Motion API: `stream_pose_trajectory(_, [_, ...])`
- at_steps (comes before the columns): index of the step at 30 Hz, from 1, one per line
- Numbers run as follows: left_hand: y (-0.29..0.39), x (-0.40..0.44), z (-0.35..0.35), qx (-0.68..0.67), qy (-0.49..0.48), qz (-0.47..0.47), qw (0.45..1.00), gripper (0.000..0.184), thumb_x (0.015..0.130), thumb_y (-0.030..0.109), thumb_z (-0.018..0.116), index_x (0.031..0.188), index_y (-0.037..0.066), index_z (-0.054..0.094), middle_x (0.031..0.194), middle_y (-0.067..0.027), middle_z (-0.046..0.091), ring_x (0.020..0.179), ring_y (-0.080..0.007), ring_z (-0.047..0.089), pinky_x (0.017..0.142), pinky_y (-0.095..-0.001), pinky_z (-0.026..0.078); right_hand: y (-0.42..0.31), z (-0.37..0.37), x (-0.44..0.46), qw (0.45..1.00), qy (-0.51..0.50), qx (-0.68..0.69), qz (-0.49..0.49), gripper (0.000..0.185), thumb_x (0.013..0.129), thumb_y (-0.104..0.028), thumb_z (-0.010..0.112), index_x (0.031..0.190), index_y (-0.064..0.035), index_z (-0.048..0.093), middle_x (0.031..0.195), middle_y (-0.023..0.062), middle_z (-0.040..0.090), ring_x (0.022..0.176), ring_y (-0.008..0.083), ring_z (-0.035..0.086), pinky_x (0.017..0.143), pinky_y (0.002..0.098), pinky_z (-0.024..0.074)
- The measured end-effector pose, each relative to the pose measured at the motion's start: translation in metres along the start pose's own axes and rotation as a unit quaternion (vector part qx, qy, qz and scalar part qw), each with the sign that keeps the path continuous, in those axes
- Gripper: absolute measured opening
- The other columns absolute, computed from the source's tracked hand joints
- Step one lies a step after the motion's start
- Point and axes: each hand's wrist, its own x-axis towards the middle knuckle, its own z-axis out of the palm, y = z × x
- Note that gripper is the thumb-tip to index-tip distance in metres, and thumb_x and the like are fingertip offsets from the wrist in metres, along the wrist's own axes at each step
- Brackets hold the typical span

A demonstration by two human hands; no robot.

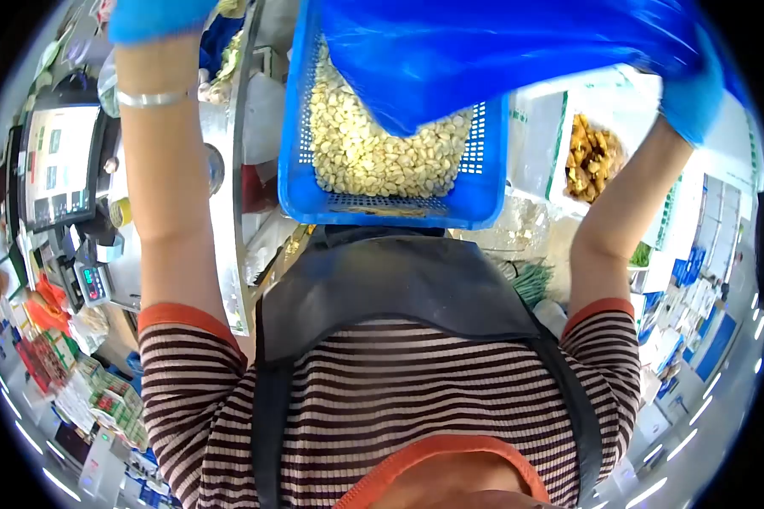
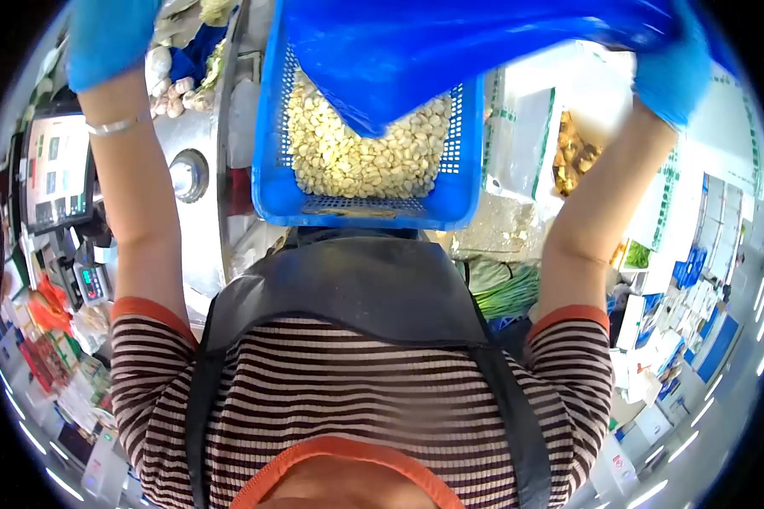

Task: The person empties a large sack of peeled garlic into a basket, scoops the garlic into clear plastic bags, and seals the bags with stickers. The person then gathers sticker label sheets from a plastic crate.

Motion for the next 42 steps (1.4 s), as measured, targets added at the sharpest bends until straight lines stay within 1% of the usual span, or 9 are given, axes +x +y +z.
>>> stream_pose_trajectory(2, [-0.031, -0.03, -0.024, -0.014, 0.004, -0.018, 1.0, 0.036, 0.102, 0.027, 0.038, 0.119, -0.001, 0.053, 0.117, -0.0105, 0.059, 0.11, -0.0198, 0.057, 0.1, -0.0329, 0.043, 0.009, -0.042, 0.018, 0.992, 0.028, 0.104, 0.069, 0.051, 0.083, -0.016, 0.065, 0.13, -0.0018, 0.05, 0.126, 0.0156, 0.055, 0.115, 0.0252, 0.052, 0.101, 0.0359, 0.0411])
stream_pose_trajectory(4, [-0.067, -0.071, -0.021, 0.028, 0.104, -0.1, 0.989, 0.035, 0.101, 0.023, 0.041, 0.122, -0.003, 0.052, 0.121, -0.0137, 0.058, 0.112, -0.0246, 0.056, 0.102, -0.0366, 0.042, 0.046, -0.094, 0.019, 0.986, -0.013, -0.159, -0.047, 0.047, 0.083, -0.015, 0.064, 0.128, -0.0037, 0.053, 0.128, 0.0168, 0.054, 0.115, 0.0296, 0.053, 0.099, 0.0391, 0.0432])
stream_pose_trajectory(8, [-0.141, -0.176, 0.01, 0.028, 0.26, -0.293, 0.92, 0.034, 0.098, 0.023, 0.048, 0.119, -0.002, 0.058, 0.112, -0.0123, 0.064, 0.103, -0.0199, 0.061, 0.093, -0.0338, 0.047, 0.05, -0.196, -0.007, 0.976, 0.178, -0.112, 0.065, 0.047, 0.085, -0.026, 0.057, 0.126, -0.0051, 0.054, 0.13, 0.0181, 0.053, 0.114, 0.0359, 0.054, 0.098, 0.0535, 0.0416])
stream_pose_trajectory(13, [-0.14, -0.221, 0.083, 0.127, 0.15, -0.434, 0.879, 0.033, 0.099, 0.026, 0.046, 0.111, -0.001, 0.061, 0.106, -0.0095, 0.064, 0.097, -0.0179, 0.06, 0.086, -0.03, 0.048, -0.008, -0.397, -0.125, 0.916, 0.384, -0.036, 0.111, 0.025, 0.082, -0.025, 0.061, 0.102, -0.0089, 0.062, 0.106, 0.0109, 0.065, 0.099, 0.0285, 0.059, 0.09, 0.0477, 0.0458])
stream_pose_trajectory(15, [-0.132, -0.226, 0.111, 0.136, 0.092, -0.438, 0.884, 0.034, 0.099, 0.024, 0.044, 0.109, -0.003, 0.061, 0.105, -0.0104, 0.063, 0.098, -0.0197, 0.06, 0.09, -0.0323, 0.046, -0.075, -0.304, -0.175, 0.921, 0.388, 0.026, 0.008, 0.038, 0.083, -0.017, 0.066, 0.118, -0.0047, 0.055, 0.102, 0.0094, 0.064, 0.09, 0.0233, 0.062, 0.079, 0.0349, 0.0513])
stream_pose_trajectory(21, [-0.126, -0.248, 0.158, 0.21, -0.168, -0.325, 0.907, 0.036, 0.098, 0.022, 0.042, 0.11, -0.006, 0.062, 0.105, -0.0116, 0.063, 0.097, -0.0213, 0.058, 0.092, -0.0336, 0.043, -0.254, -0.308, -0.423, 0.803, 0.582, -0.111, -0.064, 0.029, 0.084, -0.018, 0.067, 0.11, -0.0078, 0.059, 0.098, 0.0072, 0.065, 0.089, 0.0239, 0.062, 0.081, 0.0372, 0.051])
stream_pose_trajectory(27, [-0.113, -0.282, 0.199, 0.178, -0.279, -0.251, 0.91, 0.038, 0.097, 0.025, 0.043, 0.111, -0.005, 0.062, 0.108, -0.0128, 0.064, 0.099, -0.0232, 0.06, 0.092, -0.0355, 0.046, -0.423, -0.223, -0.66, 0.612, 0.631, -0.474, 0.048, 0.031, 0.081, -0.014, 0.071, 0.109, -0.0031, 0.064, 0.101, 0.0057, 0.067, 0.088, 0.0165, 0.063, 0.08, 0.0298, 0.0492])
stream_pose_trajectory(35, [-0.128, -0.383, 0.269, 0.06, -0.467, -0.301, 0.829, 0.04, 0.101, 0.028, 0.042, 0.109, -0.007, 0.059, 0.103, -0.012, 0.064, 0.094, -0.0214, 0.059, 0.089, -0.0326, 0.046, -0.42, -0.136, -0.918, 0.433, 0.648, -0.459, 0.426, 0.032, 0.074, -0.018, 0.076, 0.103, -0.0055, 0.068, 0.088, 0.005, 0.068, 0.078, 0.0099, 0.06, 0.074, 0.0267, 0.0493])
stream_pose_trajectory(42, [-0.092, -0.499, 0.332, 0.079, -0.533, -0.311, 0.783, 0.03, 0.098, 0.023, 0.049, 0.098, -0.004, 0.062, 0.093, -0.0077, 0.064, 0.082, -0.0152, 0.058, 0.076, -0.0278, 0.049, -0.428, -0.056, -1.124, 0.3, 0.657, -0.358, 0.592, 0.042, 0.069, -0.022, 0.073, 0.107, -0.0056, 0.065, 0.099, 0.0195, 0.067, 0.09, 0.0326, 0.065, 0.079, 0.0402, 0.05])
